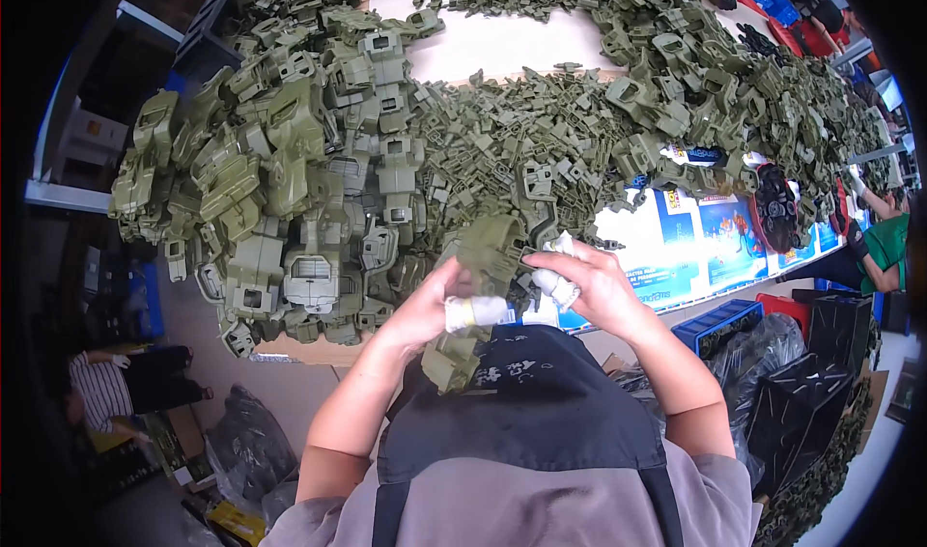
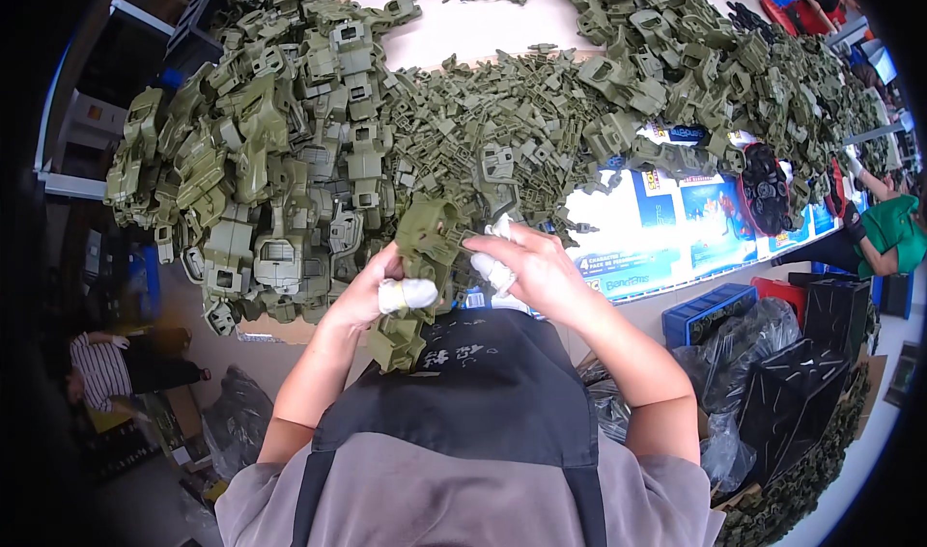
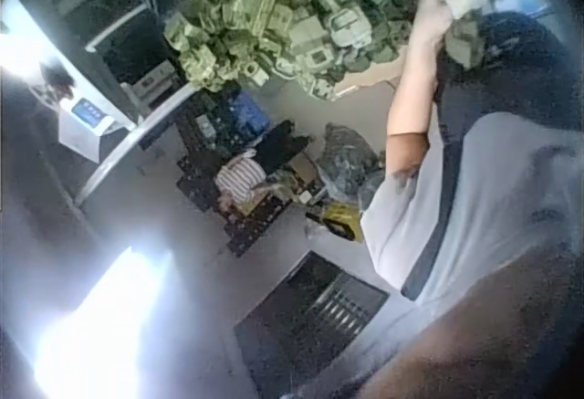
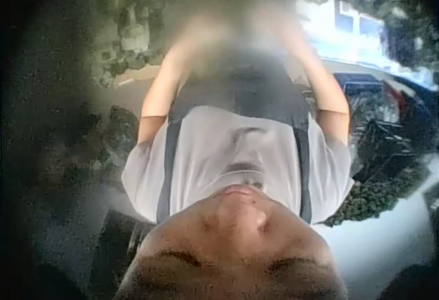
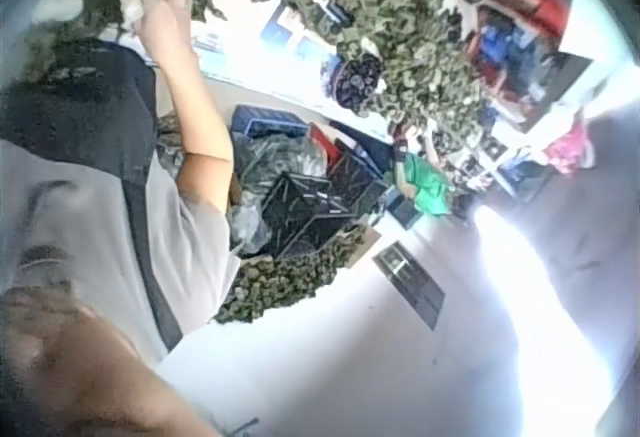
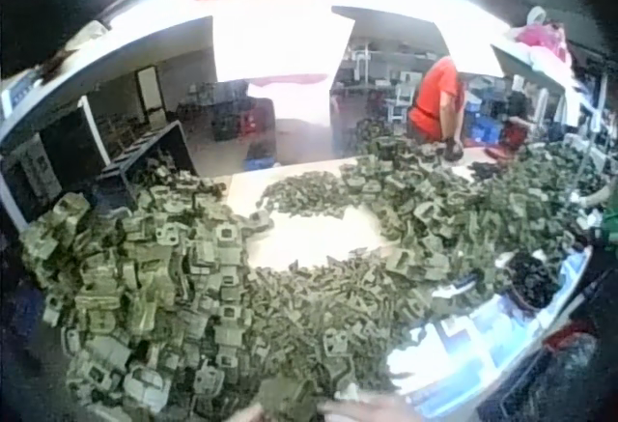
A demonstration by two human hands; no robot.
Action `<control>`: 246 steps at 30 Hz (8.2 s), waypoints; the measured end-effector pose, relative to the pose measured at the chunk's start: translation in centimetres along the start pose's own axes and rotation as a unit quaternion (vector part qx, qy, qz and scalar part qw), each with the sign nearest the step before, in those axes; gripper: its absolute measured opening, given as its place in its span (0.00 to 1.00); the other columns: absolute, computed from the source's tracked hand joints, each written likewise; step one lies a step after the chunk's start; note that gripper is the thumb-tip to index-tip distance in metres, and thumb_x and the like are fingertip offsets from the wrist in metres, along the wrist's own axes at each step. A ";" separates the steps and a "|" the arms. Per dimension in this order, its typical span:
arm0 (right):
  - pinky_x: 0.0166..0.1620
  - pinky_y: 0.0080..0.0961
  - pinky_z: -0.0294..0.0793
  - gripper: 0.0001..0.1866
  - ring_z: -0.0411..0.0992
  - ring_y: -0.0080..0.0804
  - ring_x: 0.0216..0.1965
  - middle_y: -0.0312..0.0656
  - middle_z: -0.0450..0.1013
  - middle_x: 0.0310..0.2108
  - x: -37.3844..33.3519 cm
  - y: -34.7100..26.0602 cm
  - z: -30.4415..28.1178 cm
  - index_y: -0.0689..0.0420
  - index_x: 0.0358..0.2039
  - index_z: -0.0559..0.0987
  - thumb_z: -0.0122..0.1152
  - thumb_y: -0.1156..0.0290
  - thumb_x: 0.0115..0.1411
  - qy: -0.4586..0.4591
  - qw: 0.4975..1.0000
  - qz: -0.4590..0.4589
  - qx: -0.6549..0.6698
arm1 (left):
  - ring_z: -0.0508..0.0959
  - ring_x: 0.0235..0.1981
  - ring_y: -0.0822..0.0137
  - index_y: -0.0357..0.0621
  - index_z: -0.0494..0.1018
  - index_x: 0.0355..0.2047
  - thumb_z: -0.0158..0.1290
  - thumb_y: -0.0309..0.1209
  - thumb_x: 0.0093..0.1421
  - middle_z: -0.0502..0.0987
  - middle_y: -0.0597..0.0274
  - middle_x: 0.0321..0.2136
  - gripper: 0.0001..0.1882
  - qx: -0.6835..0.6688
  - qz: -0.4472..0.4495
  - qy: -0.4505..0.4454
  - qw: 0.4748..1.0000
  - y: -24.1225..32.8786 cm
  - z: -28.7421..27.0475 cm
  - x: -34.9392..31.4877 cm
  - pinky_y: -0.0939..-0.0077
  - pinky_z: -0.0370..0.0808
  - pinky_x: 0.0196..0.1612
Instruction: The person assembles green plastic components by hand, snapping smaller pieces into larger frames. They pick up parts from a large pile on a table, manipulate them to fit together, and place the assembled units back on the pile. The process is repetitive and involves handling multiple identical items.
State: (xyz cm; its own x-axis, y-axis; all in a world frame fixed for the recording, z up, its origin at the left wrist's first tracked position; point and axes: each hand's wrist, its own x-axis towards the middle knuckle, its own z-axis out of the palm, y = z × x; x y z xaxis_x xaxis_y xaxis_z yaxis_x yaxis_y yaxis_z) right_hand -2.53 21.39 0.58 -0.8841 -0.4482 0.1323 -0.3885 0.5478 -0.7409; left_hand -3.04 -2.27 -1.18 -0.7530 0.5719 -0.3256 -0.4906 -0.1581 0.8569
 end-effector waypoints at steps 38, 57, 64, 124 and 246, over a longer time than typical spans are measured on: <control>0.45 0.36 0.68 0.17 0.67 0.48 0.44 0.49 0.68 0.39 -10.9 22.2 7.2 0.55 0.36 0.73 0.59 0.81 0.42 0.152 0.956 0.192 -0.164 | 0.77 0.38 0.62 0.42 0.65 0.50 0.50 0.46 0.57 0.74 0.54 0.41 0.26 -0.228 -0.016 0.083 0.970 -2.3 -0.7 0.3 0.67 0.75 0.42; 0.30 0.40 0.72 0.19 0.72 0.48 0.28 0.47 0.69 0.27 -2.5 -4.8 0.9 0.59 0.36 0.73 0.56 0.81 0.38 -0.245 0.965 -0.091 0.003 | 0.77 0.35 0.65 0.44 0.63 0.50 0.46 0.46 0.60 0.74 0.56 0.39 0.24 -0.224 -0.122 0.160 0.954 -3.3 3.3 -2.1 0.68 0.77 0.39; 0.32 0.41 0.72 0.17 0.72 0.51 0.29 0.50 0.70 0.28 -1.4 -3.9 1.0 0.60 0.34 0.72 0.54 0.83 0.38 -0.286 0.954 -0.070 0.053 | 0.77 0.34 0.66 0.47 0.64 0.48 0.47 0.43 0.61 0.74 0.57 0.36 0.19 -0.263 -0.155 0.189 0.933 -3.4 3.6 -1.4 0.70 0.77 0.37; 0.48 0.23 0.65 0.36 0.65 0.33 0.45 0.48 0.63 0.51 6.9 -2.6 -0.9 0.62 0.61 0.54 0.58 0.71 0.53 -0.112 0.979 0.108 0.131 | 0.52 0.62 0.61 0.46 0.29 0.64 0.55 0.18 0.46 0.48 0.48 0.61 0.54 -0.063 0.491 0.324 0.806 -3.3 2.6 5.0 0.72 0.53 0.60; 0.44 0.39 0.65 0.40 0.65 0.50 0.42 0.53 0.67 0.36 -13.4 -2.5 5.0 0.60 0.58 0.59 0.52 0.84 0.38 0.187 0.977 0.007 0.099 | 0.64 0.56 0.54 0.36 0.60 0.55 0.63 0.32 0.41 0.65 0.46 0.53 0.40 0.542 0.095 -0.256 0.795 -0.7 6.5 0.0 0.66 0.56 0.59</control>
State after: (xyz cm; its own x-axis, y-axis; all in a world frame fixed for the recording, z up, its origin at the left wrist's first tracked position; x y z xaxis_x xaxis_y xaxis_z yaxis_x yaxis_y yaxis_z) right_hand 11.61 22.48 -2.60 -0.9367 -0.1315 0.3244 -0.3497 0.3886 -0.8524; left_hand 0.09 3.08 0.82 -0.3558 0.9168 -0.1815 0.4847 0.3470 0.8029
